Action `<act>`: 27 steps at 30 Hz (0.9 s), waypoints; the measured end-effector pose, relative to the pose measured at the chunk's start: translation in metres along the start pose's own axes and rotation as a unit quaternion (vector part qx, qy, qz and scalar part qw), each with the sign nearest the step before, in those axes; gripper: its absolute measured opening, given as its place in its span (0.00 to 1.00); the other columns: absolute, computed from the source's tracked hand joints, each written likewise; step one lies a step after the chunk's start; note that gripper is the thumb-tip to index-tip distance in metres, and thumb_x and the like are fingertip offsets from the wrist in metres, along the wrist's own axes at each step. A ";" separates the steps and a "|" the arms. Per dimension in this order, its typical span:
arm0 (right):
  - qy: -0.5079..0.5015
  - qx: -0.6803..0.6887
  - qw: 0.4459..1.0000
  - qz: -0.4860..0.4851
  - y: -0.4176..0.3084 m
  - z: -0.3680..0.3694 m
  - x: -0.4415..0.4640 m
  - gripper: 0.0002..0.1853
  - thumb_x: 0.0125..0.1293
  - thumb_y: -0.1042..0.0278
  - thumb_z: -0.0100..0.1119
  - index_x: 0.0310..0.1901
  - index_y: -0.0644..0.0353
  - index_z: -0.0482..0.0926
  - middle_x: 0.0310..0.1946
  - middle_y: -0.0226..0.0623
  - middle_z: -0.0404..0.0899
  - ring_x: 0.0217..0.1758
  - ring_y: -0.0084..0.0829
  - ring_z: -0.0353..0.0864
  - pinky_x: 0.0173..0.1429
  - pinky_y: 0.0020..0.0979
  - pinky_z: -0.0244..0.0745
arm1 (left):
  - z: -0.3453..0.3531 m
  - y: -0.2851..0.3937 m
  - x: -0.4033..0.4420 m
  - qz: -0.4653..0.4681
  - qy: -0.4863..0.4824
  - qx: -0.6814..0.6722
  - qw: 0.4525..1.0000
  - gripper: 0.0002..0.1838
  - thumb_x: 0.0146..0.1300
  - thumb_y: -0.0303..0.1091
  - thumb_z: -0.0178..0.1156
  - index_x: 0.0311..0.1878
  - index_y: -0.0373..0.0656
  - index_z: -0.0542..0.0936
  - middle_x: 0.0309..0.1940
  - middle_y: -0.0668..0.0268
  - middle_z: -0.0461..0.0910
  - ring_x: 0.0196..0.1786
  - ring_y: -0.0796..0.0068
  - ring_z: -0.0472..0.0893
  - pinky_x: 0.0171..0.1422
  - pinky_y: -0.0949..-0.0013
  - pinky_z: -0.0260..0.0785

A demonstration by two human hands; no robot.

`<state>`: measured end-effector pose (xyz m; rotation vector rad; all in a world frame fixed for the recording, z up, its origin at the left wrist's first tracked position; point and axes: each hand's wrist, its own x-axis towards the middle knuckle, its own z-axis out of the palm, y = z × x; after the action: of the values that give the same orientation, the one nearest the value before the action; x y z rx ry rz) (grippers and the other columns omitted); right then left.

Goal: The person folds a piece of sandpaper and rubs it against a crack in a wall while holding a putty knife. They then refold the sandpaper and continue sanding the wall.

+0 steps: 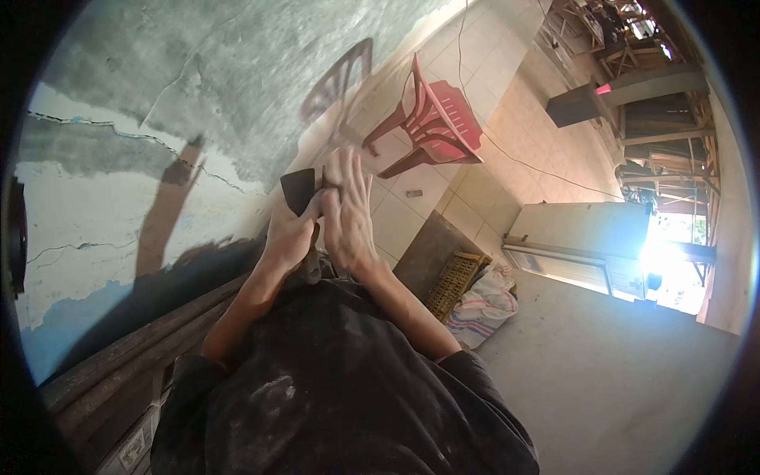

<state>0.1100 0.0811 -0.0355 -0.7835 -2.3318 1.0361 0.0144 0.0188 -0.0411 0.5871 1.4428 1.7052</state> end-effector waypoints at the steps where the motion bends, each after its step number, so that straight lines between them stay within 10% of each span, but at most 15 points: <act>1: 0.024 0.035 0.999 0.015 0.003 0.002 0.004 0.29 0.75 0.63 0.33 0.74 0.63 0.49 0.76 0.55 0.42 0.80 0.55 0.34 0.78 0.52 0.30 | -0.009 -0.001 -0.002 -0.081 -0.044 0.059 0.994 0.13 0.72 0.35 0.54 0.48 0.36 0.81 0.35 0.69 0.82 0.39 0.82 0.79 0.42 0.74 0.71; 6: 0.013 0.073 0.997 0.019 0.015 0.008 0.010 0.29 0.77 0.59 0.31 0.73 0.68 0.49 0.76 0.53 0.42 0.81 0.48 0.34 0.79 0.45 0.33 | -0.008 0.004 0.007 -0.093 -0.027 -0.015 0.995 0.15 0.71 0.38 0.56 0.49 0.35 0.80 0.37 0.67 0.82 0.39 0.82 0.78 0.43 0.75 0.71; 7: 0.010 0.179 0.980 0.081 0.015 -0.004 0.025 0.29 0.78 0.58 0.31 0.71 0.72 0.52 0.73 0.53 0.52 0.79 0.44 0.47 0.79 0.37 0.42 | -0.011 0.012 0.005 -0.152 -0.033 0.022 0.988 0.15 0.71 0.39 0.57 0.49 0.35 0.80 0.37 0.67 0.82 0.38 0.81 0.78 0.43 0.74 0.71; 10: 0.069 0.699 0.652 0.287 0.032 -0.020 0.030 0.27 0.77 0.50 0.39 0.65 0.66 0.65 0.62 0.44 0.71 0.67 0.36 0.69 0.74 0.36 0.56 | -0.014 0.007 0.002 -0.124 -0.010 0.056 0.991 0.15 0.71 0.39 0.57 0.49 0.35 0.80 0.34 0.67 0.82 0.35 0.80 0.78 0.42 0.73 0.71; 13: 0.064 0.744 0.609 0.267 0.026 -0.023 0.025 0.26 0.76 0.49 0.42 0.63 0.63 0.68 0.59 0.40 0.75 0.62 0.34 0.74 0.71 0.36 0.62 | -0.018 0.009 0.004 -0.091 0.034 0.106 0.990 0.15 0.70 0.38 0.57 0.50 0.35 0.80 0.35 0.62 0.84 0.36 0.75 0.81 0.42 0.71 0.72; 21: 0.088 0.696 0.651 0.290 0.011 0.012 0.010 0.24 0.76 0.50 0.45 0.61 0.62 0.69 0.55 0.37 0.76 0.55 0.29 0.77 0.60 0.32 0.71 | -0.005 0.001 -0.001 0.285 -0.056 0.365 0.884 0.28 0.57 0.19 0.56 0.63 0.42 0.72 0.50 0.47 0.79 0.51 0.47 0.80 0.53 0.55 0.74; 24: 0.066 0.702 0.640 0.305 0.006 0.012 0.006 0.24 0.75 0.50 0.46 0.59 0.62 0.70 0.51 0.35 0.77 0.51 0.28 0.77 0.55 0.31 0.73 | -0.016 0.010 0.006 0.155 -0.047 0.392 0.906 0.30 0.56 0.20 0.57 0.65 0.46 0.72 0.51 0.48 0.79 0.51 0.46 0.80 0.53 0.54 0.74; 27: 0.028 0.704 0.635 0.318 0.039 0.010 0.011 0.22 0.75 0.50 0.47 0.57 0.62 0.71 0.46 0.33 0.77 0.45 0.27 0.77 0.50 0.31 0.75 | -0.009 0.003 -0.013 0.221 -0.107 0.365 0.898 0.24 0.60 0.23 0.55 0.62 0.46 0.75 0.48 0.50 0.81 0.48 0.47 0.81 0.51 0.53 0.74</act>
<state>0.1082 0.1050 -0.0699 -0.8079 -0.4786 2.4561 0.0137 0.0033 -0.0390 1.5601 1.8695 1.2985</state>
